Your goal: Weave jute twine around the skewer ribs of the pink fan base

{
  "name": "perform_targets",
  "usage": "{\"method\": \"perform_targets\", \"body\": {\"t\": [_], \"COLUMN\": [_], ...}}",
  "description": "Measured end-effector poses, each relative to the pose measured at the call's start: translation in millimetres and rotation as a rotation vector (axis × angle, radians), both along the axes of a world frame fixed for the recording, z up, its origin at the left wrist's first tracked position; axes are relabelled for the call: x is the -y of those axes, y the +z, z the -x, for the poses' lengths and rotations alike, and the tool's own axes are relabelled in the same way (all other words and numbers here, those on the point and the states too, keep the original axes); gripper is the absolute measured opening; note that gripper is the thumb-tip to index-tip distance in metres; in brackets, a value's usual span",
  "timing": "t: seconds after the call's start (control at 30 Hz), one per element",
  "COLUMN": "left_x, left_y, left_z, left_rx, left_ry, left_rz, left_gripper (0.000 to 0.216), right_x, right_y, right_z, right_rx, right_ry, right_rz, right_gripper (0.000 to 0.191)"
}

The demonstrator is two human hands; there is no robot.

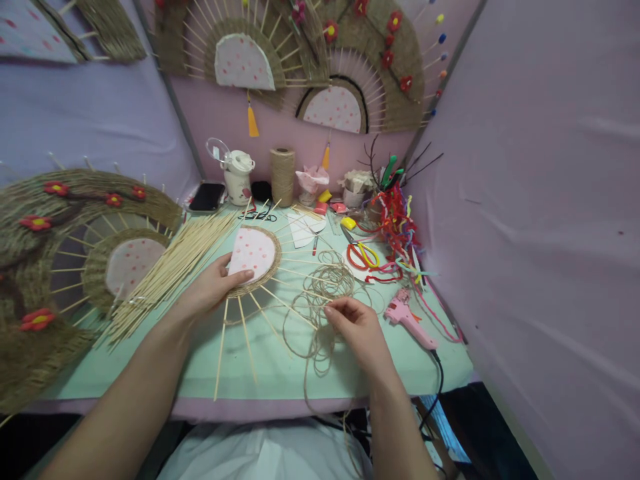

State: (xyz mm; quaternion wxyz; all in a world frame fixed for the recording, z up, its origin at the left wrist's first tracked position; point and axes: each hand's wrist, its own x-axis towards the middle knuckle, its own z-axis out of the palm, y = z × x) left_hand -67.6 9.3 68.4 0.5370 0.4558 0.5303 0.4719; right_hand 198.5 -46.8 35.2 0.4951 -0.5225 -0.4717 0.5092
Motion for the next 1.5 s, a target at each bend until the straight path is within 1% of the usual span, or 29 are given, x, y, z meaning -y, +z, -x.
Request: {"method": "perform_targets", "body": {"t": [0.17,0.33,0.4,0.5,0.6,0.73,0.8,0.87,0.97,1.07,1.17,1.3,1.4,1.5], "left_x": [-2.2,-3.0,-2.4,-0.9,-0.3,-2.1,-2.9,-3.0,-2.2,-0.8,0.9,4.3,7.0,8.8], "left_y": [-1.0,-3.4,-4.0,-4.2,-5.3,-8.8,-9.6,-9.1,-7.4,-7.1,-8.9,-12.3,-14.6,-15.9], "left_z": [3.7,4.6,4.4,3.9,3.5,4.3,4.9,5.2,4.8,3.1,0.0,-5.8,-10.3,-13.6], "left_rx": [-0.004,0.053,0.072,0.085,0.102,0.127,0.139,0.149,0.158,0.160,0.186,0.226,0.258,0.269], "left_ry": [0.021,-0.020,-0.043,-0.088,-0.102,-0.097,-0.084,-0.074,-0.086,-0.099,-0.146,-0.207,-0.237,-0.234], "left_rz": [0.003,0.032,0.054,0.100,0.124,0.120,0.112,0.112,0.114,0.120,0.123,0.135,0.154,0.160], "left_gripper": [0.064,0.063,0.062,0.059,0.054,0.051,0.051,0.050,0.044,0.044,0.047,0.047,0.048,0.049], "right_x": [-0.1,-1.5,-2.6,-4.2,-4.1,-1.7,-1.4,-1.9,-2.9,-4.1,-8.6,-19.5,-24.8,-25.6], "right_y": [2.7,2.2,1.6,-0.9,-5.9,-14.6,-18.5,-21.6,-23.7,-22.7,-20.3,-20.5,-22.1,-21.8], "right_z": [0.4,2.0,2.6,4.1,9.0,19.6,23.5,25.3,25.8,27.9,33.7,42.2,45.4,46.2], "right_rx": [0.104,0.153,0.150,0.118,0.127,0.263,0.280,0.243,0.182,0.189,0.213,0.147,0.107,0.100], "right_ry": [-0.046,-0.161,-0.171,-0.179,-0.220,-0.331,-0.361,-0.361,-0.332,-0.320,-0.304,-0.267,-0.285,-0.316], "right_rz": [-0.149,-0.263,-0.269,-0.238,-0.240,-0.402,-0.452,-0.442,-0.378,-0.318,-0.282,-0.229,-0.204,-0.194], "right_gripper": [0.017,0.010,0.009,0.009,0.010,0.005,0.003,0.004,0.009,0.012,0.011,0.014,0.017,0.019]}}
